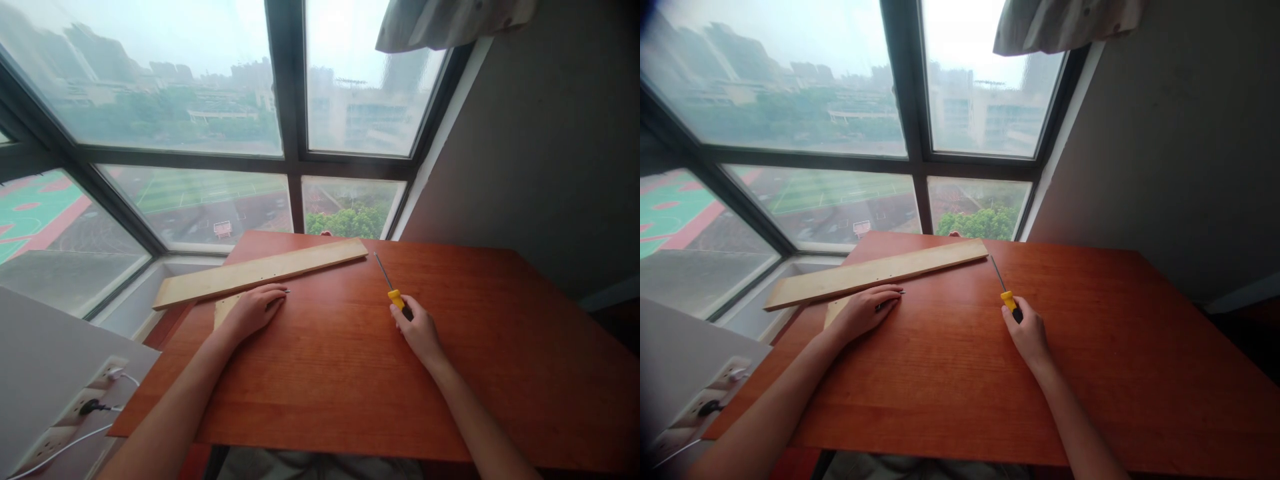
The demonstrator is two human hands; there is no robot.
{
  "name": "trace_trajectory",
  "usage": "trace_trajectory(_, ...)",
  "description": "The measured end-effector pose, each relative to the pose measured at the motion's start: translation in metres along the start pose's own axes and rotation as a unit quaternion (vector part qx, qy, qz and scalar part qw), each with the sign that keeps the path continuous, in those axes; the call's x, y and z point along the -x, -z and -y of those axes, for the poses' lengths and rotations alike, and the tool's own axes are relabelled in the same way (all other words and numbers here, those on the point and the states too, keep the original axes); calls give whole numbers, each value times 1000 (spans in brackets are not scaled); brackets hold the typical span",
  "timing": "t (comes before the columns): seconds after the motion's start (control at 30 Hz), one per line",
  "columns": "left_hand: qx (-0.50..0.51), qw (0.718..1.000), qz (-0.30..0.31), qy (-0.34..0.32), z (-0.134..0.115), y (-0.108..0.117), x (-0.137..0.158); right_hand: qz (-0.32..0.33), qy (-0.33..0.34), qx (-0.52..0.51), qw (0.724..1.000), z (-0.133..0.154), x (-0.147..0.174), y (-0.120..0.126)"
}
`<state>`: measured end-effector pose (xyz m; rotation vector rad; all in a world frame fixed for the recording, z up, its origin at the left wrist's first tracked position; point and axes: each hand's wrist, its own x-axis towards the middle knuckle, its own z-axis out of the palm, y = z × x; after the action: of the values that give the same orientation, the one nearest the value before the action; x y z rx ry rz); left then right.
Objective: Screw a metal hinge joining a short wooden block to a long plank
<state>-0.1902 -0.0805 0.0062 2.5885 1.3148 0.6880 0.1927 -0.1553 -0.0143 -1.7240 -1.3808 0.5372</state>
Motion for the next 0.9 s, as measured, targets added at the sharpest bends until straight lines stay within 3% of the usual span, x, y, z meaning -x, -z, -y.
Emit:
trace_trajectory(0.23, -35, 999, -2, -4, -2, 1, 0, 72, 28, 3, 997, 22, 8, -22)
trace_trajectory(0.43, -47, 999, -11, 14, -3, 5, 1, 97, 124, 15, 987, 57, 4, -72)
trace_trajectory(0.67, -75, 997, -15, 22, -1, 10, 5, 103, 171, 40, 979, 99, -13, -138)
trace_trajectory(0.9, -136, 988, -47, 54, -6, 15, 6, 123, 232, 69, 962, 127, -13, -173)
